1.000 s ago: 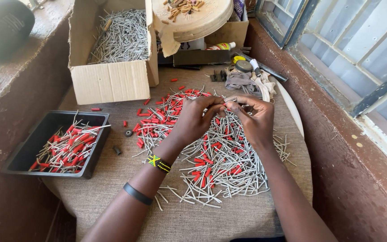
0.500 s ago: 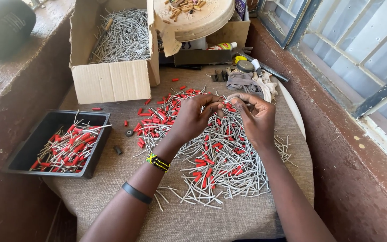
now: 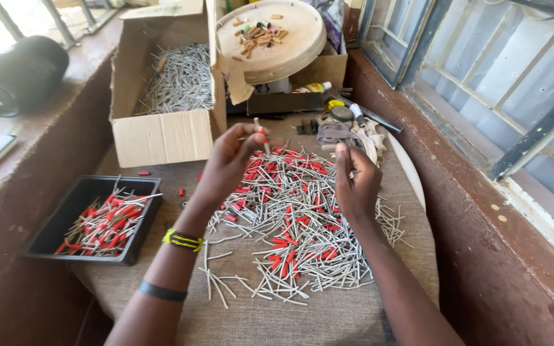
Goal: Assembling rivets by manually sliding red plastic sleeves onto metal nails
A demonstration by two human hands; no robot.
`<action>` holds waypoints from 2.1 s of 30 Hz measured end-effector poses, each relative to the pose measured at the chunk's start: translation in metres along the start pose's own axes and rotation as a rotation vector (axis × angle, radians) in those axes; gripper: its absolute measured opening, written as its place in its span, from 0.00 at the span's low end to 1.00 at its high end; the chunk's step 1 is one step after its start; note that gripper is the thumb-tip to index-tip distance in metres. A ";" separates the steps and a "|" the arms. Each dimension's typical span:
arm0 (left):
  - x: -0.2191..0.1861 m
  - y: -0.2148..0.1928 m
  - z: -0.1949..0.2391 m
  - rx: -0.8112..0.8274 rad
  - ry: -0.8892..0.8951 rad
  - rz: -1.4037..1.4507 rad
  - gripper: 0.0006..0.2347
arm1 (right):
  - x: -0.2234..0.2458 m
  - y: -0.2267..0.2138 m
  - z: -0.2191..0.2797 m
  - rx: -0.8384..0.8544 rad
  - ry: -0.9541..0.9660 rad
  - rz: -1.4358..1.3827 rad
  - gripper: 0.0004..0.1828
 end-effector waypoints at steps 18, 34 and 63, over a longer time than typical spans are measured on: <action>-0.114 -0.196 0.107 -0.283 -0.682 -1.034 0.23 | 0.027 0.012 0.004 0.163 -0.091 0.060 0.21; 0.044 0.034 0.018 0.746 -0.285 -0.813 0.12 | 0.072 0.027 0.010 0.557 -0.013 0.087 0.19; 0.033 -0.007 0.009 0.373 -0.008 -0.723 0.03 | 0.051 0.050 -0.025 0.720 0.022 0.301 0.08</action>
Point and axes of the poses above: each hand's wrist, its own z-axis away from the middle knuckle, its own y-axis out of the palm, x = y × z, the point moved 8 cm from there along -z, towards the middle knuckle, and after that the axes turned 1 degree about -x, right-handed, at the moved point
